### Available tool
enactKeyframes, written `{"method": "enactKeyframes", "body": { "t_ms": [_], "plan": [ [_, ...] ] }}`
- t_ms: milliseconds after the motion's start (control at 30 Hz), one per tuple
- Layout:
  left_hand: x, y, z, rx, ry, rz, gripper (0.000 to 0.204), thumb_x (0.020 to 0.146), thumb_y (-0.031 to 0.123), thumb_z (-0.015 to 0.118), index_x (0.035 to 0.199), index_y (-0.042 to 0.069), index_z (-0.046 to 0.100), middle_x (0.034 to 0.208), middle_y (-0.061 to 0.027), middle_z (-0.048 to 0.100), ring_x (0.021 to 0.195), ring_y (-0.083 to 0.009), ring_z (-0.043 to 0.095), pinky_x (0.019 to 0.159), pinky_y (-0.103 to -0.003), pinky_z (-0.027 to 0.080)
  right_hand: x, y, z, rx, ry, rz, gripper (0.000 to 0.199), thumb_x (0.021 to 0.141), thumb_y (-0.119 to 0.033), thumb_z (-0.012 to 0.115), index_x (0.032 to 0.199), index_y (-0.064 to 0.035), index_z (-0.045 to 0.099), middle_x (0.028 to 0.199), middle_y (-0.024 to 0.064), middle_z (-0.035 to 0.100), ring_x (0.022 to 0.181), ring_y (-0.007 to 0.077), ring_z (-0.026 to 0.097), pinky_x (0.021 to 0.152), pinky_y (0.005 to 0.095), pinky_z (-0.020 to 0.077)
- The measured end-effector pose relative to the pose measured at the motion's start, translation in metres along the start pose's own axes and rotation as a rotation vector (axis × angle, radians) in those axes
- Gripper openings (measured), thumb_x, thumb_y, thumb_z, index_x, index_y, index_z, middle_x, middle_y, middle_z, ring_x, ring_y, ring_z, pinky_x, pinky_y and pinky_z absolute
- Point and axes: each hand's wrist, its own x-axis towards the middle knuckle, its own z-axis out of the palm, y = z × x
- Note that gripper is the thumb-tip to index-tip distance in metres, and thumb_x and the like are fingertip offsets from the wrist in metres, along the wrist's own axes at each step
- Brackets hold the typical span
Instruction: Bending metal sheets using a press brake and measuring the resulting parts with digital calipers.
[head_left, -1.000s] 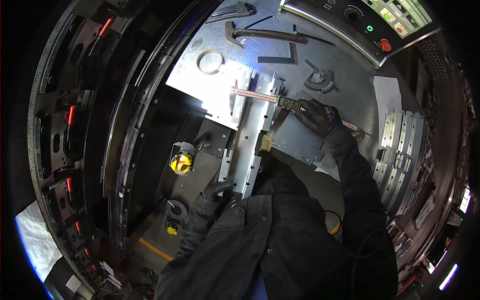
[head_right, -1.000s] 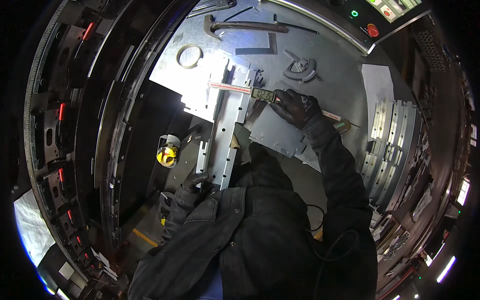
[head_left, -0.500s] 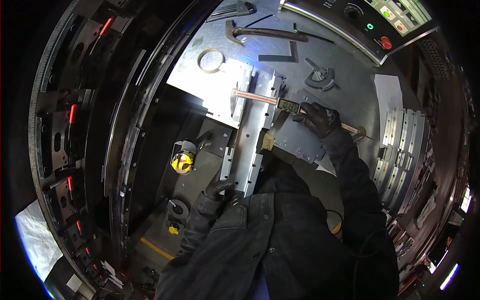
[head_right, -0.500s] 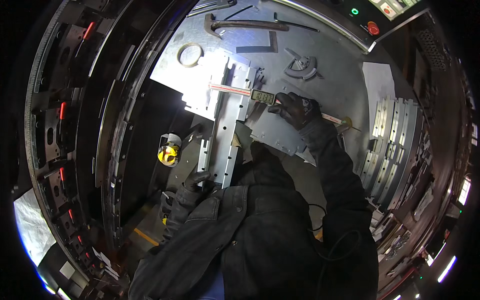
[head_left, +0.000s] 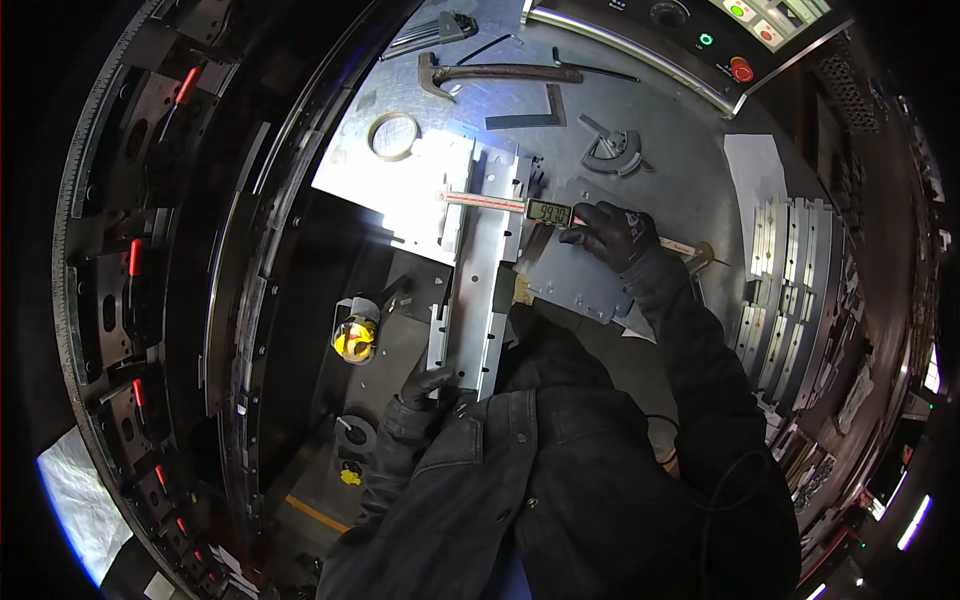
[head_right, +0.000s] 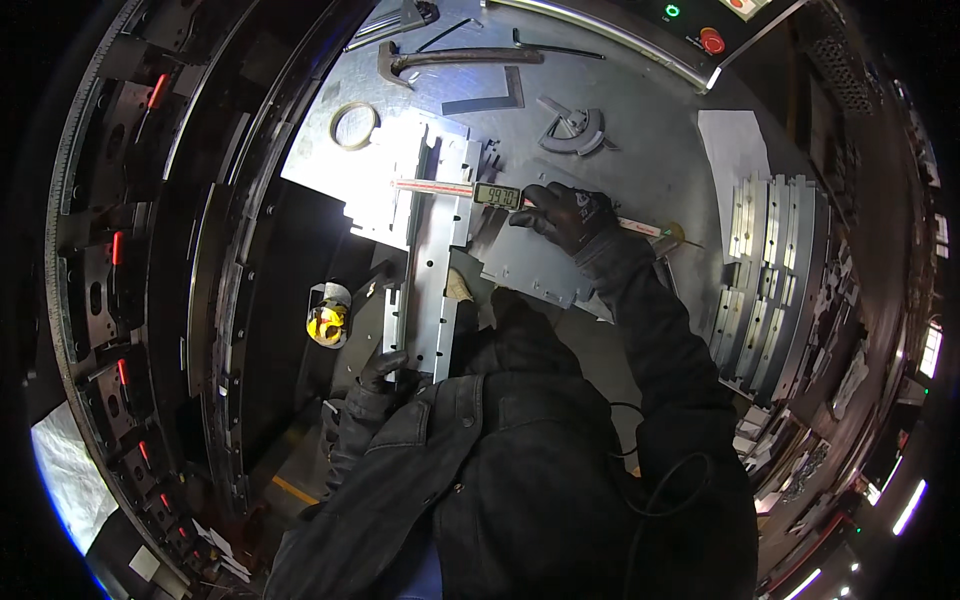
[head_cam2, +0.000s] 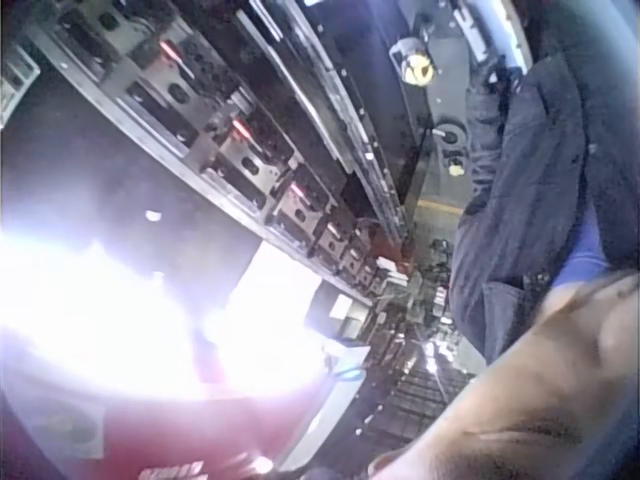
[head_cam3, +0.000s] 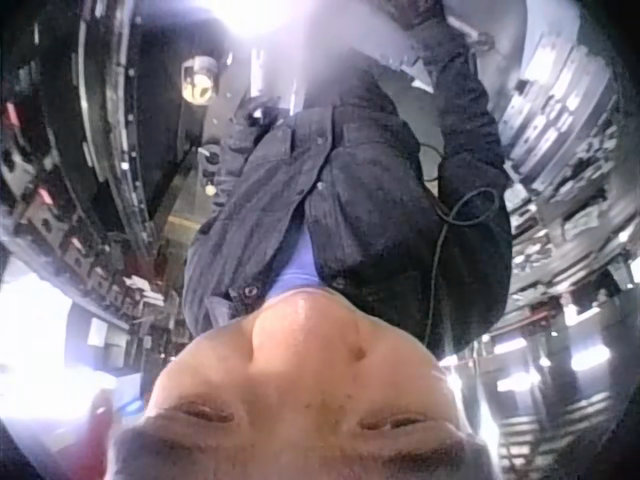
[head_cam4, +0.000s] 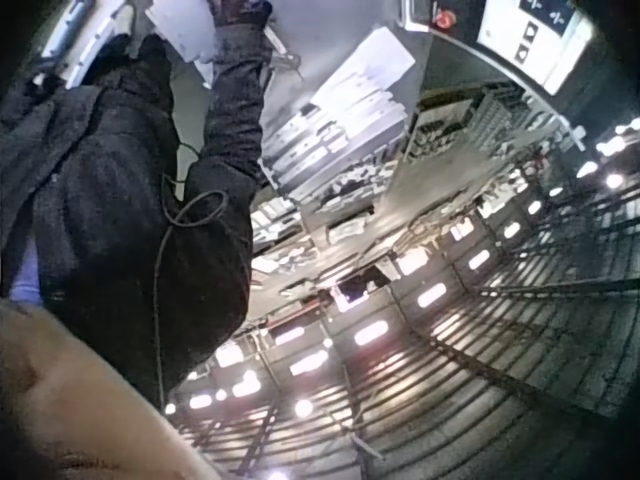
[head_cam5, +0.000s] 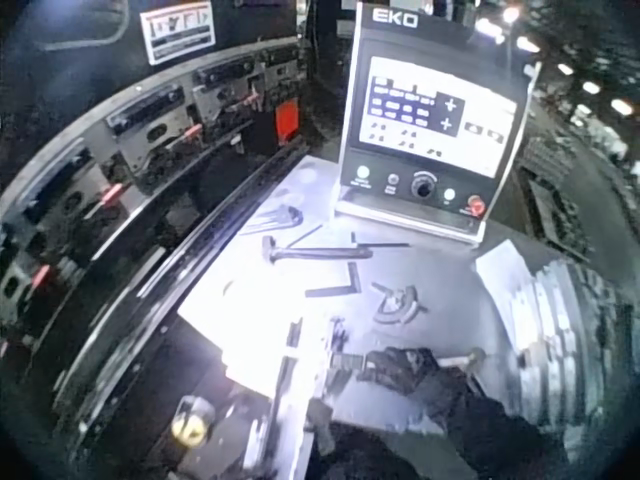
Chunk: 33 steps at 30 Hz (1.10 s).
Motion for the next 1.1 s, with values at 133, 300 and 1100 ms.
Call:
{"method": "enactKeyframes", "body": {
  "t_ms": [133,300,1100],
  "plan": [
    [0.002,-0.003,0.001,0.012,-0.004,0.020,0.037,0.060,-0.004,0.062,0.094,0.005,0.052,0.086,-0.0090,0.057,0.076,-0.0189,0.055,0.067,-0.026,0.044,-0.001,0.003,0.003,0.001,0.005,0.002,0.037,0.063,-0.018,0.061,0.098,-0.0098,0.050,0.064,0.0038,0.050,0.048,0.0199,0.045,0.044,0.0305,0.0336],
    [0.011,-0.006,0.005,0.034,0.001,0.043,0.038,0.059,-0.005,0.062,0.095,0.005,0.051,0.086,-0.0089,0.056,0.076,-0.0190,0.055,0.067,-0.027,0.044,0.000,0.002,0.002,-0.026,-0.027,0.022,0.036,0.065,-0.020,0.060,0.098,-0.0096,0.049,0.064,0.0039,0.050,0.048,0.0201,0.045,0.044,0.0306,0.0336],
    [0.061,0.108,-0.038,-0.819,-0.117,-0.149,0.054,0.061,-0.003,0.052,0.113,0.001,0.036,0.101,-0.0132,0.052,0.083,-0.0205,0.054,0.074,-0.028,0.042,0.063,0.062,-0.027,-0.217,0.400,0.015,0.066,0.064,-0.031,0.062,0.121,-0.0092,0.036,0.117,0.0130,0.040,0.105,0.0279,0.041,0.086,0.0347,0.0345]
  ]
}}
